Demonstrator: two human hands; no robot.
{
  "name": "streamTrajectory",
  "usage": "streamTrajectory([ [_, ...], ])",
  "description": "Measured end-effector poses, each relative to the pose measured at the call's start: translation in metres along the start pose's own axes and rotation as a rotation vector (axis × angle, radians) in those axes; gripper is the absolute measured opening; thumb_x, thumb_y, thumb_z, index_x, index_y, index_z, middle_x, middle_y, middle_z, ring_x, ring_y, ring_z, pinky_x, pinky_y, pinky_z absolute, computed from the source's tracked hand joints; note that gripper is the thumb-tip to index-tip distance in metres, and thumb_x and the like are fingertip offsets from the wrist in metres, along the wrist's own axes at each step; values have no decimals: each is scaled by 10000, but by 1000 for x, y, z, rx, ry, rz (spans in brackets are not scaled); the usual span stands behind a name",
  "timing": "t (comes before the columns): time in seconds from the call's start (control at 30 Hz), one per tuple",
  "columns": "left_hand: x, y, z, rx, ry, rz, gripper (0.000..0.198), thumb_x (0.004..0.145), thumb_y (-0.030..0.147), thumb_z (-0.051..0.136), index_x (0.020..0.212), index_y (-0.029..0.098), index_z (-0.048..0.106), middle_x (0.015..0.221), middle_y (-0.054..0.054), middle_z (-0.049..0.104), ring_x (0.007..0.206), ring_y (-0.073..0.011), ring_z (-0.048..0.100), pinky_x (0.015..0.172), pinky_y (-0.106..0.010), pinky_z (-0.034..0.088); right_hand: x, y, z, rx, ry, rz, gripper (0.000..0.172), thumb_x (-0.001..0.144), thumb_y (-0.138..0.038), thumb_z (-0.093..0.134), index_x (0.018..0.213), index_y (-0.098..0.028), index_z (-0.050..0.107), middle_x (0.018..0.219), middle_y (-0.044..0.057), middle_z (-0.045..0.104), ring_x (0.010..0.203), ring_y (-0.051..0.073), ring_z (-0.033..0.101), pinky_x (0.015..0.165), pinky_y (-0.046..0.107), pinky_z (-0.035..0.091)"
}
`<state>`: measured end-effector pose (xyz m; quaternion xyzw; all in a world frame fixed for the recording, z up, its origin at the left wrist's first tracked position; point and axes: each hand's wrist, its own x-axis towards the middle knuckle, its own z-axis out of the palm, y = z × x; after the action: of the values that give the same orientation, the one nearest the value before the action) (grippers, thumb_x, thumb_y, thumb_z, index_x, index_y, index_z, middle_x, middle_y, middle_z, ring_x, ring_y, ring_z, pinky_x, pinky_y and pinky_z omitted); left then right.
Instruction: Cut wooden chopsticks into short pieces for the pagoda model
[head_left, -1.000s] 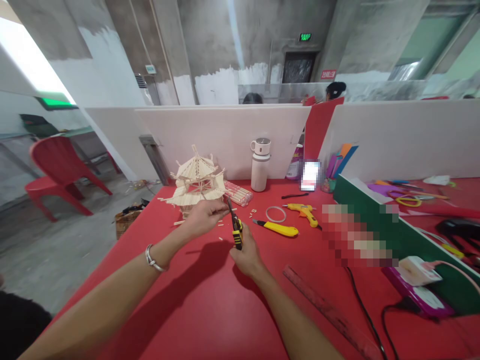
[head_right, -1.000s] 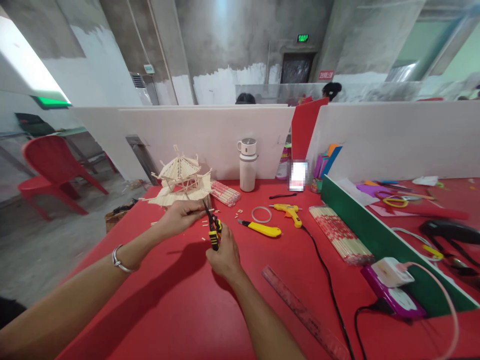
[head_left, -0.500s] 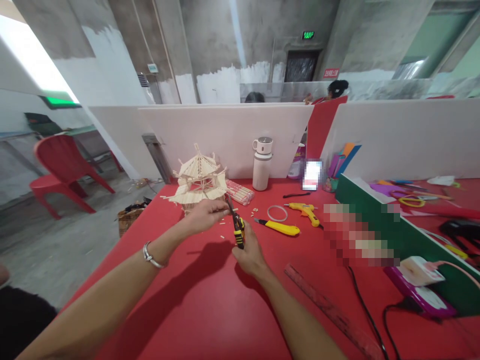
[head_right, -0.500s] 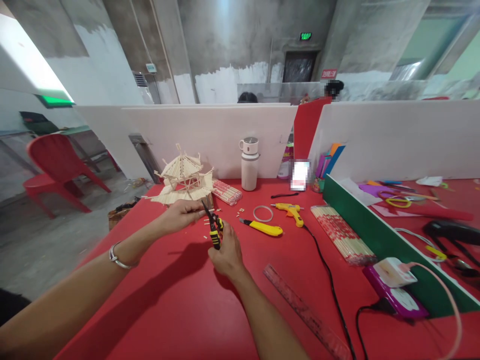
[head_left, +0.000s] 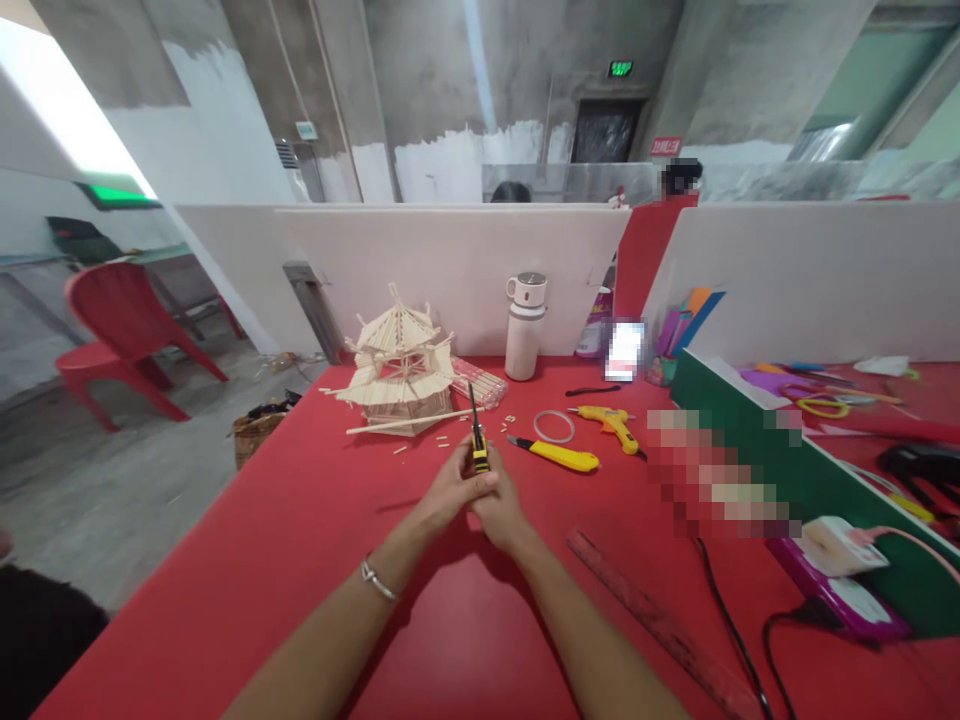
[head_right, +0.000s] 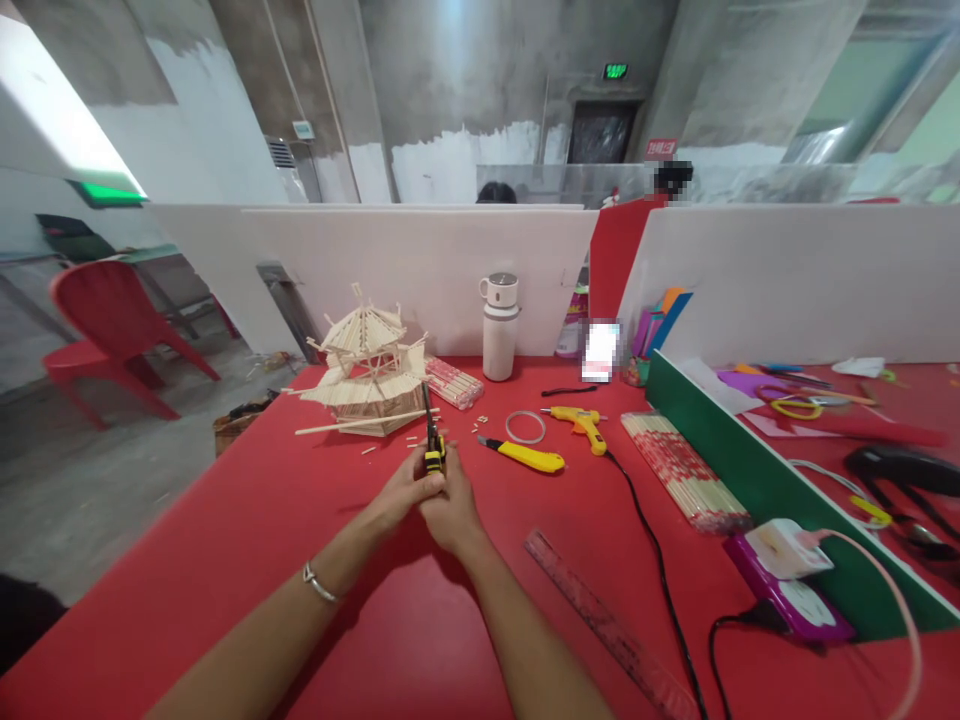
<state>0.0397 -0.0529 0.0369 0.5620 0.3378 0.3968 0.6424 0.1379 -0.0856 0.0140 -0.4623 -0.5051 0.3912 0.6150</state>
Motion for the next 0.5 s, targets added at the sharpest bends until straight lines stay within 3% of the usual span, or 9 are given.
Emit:
streamTrajectory([
  [0.17,11,6,9,-83,105,-70,593,516,322,914,1030,137,683,826,-27,664,788,-178,635,770,-302,511,1,-1,5,30,5,-2,451,680,-187,584,1128,-208,539,999,38,692,912,221,672,813,349,555],
  [0.5,10,2,12,-99,216,-80,479,453,255,884,888,133,723,748,-17,680,710,-175,625,709,-298,507,-1,7,3,-10,6,34,431,670,-146,576,1096,-209,544,995,40,702,954,228,679,835,351,558],
])
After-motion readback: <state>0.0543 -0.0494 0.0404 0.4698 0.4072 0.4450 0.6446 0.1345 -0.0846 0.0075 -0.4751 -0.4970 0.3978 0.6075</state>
